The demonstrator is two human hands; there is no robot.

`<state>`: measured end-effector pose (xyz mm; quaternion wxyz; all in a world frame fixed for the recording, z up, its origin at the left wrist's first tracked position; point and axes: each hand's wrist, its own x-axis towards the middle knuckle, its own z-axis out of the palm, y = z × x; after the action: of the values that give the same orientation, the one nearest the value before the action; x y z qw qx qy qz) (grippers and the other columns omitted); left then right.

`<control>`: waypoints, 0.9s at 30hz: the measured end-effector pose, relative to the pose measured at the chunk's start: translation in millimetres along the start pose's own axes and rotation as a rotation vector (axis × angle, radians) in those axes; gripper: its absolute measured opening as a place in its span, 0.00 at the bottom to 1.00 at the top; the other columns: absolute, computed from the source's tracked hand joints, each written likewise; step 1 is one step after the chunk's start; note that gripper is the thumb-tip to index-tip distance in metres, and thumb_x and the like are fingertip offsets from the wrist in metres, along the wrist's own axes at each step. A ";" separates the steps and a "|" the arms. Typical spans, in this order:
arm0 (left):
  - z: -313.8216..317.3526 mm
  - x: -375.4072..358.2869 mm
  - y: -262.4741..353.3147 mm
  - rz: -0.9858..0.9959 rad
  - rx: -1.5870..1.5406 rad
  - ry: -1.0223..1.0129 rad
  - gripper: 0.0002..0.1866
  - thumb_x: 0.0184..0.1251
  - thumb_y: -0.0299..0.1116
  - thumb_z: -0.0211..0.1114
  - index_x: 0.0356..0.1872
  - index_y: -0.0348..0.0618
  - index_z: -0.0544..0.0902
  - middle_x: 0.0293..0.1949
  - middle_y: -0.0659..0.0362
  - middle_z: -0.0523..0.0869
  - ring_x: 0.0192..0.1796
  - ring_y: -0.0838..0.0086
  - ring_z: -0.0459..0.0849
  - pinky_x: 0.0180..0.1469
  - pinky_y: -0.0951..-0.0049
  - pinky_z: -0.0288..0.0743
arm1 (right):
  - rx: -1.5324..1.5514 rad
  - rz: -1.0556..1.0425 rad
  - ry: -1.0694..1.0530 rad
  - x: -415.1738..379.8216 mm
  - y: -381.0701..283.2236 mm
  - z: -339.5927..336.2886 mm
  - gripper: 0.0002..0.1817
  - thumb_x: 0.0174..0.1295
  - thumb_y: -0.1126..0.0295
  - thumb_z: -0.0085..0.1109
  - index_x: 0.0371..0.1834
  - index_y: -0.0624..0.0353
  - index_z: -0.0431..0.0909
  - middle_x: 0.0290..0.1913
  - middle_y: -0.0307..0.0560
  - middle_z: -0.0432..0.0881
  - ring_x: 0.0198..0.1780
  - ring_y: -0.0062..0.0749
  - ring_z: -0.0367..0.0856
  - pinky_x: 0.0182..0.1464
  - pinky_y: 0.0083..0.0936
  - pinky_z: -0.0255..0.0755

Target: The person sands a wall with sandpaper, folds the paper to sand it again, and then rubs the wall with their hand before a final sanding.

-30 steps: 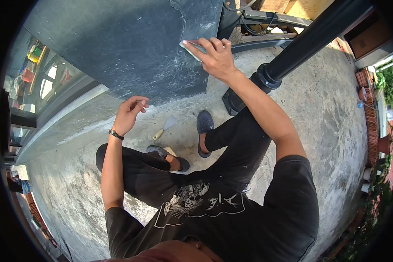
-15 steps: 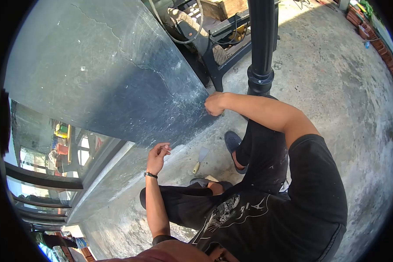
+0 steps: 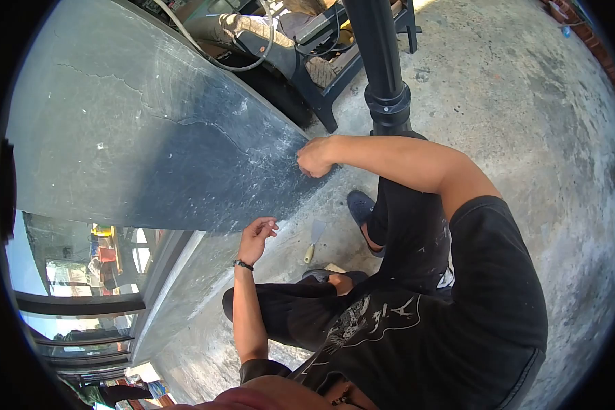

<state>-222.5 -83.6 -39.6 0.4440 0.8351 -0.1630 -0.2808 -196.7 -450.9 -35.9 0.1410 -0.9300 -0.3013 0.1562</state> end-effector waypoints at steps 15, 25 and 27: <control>0.6 -2.7 6.5 -0.006 0.024 -0.027 0.15 0.85 0.38 0.66 0.59 0.37 0.88 0.44 0.59 0.92 0.45 0.76 0.88 0.53 0.71 0.81 | 0.082 0.250 -0.007 -20.3 30.8 -22.7 0.16 0.66 0.59 0.69 0.50 0.56 0.94 0.50 0.59 0.93 0.54 0.55 0.91 0.59 0.47 0.83; 0.9 -5.3 4.8 0.029 0.012 -0.020 0.15 0.84 0.40 0.68 0.59 0.39 0.88 0.43 0.59 0.93 0.44 0.76 0.89 0.49 0.71 0.81 | 0.061 0.264 -0.083 -19.2 35.4 -18.0 0.16 0.70 0.58 0.67 0.54 0.53 0.93 0.54 0.58 0.92 0.58 0.55 0.90 0.61 0.47 0.81; 0.7 -5.5 6.1 0.022 0.023 -0.016 0.15 0.85 0.40 0.67 0.59 0.40 0.88 0.43 0.59 0.93 0.44 0.75 0.90 0.49 0.71 0.81 | 0.062 0.288 -0.103 -16.7 39.4 -15.4 0.17 0.74 0.58 0.66 0.57 0.52 0.92 0.57 0.57 0.91 0.61 0.55 0.88 0.64 0.46 0.80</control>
<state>-227.5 -84.7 -33.0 0.4363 0.8360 -0.1791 -0.2806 -183.4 -494.2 -32.4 0.1300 -0.9496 -0.1668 0.2313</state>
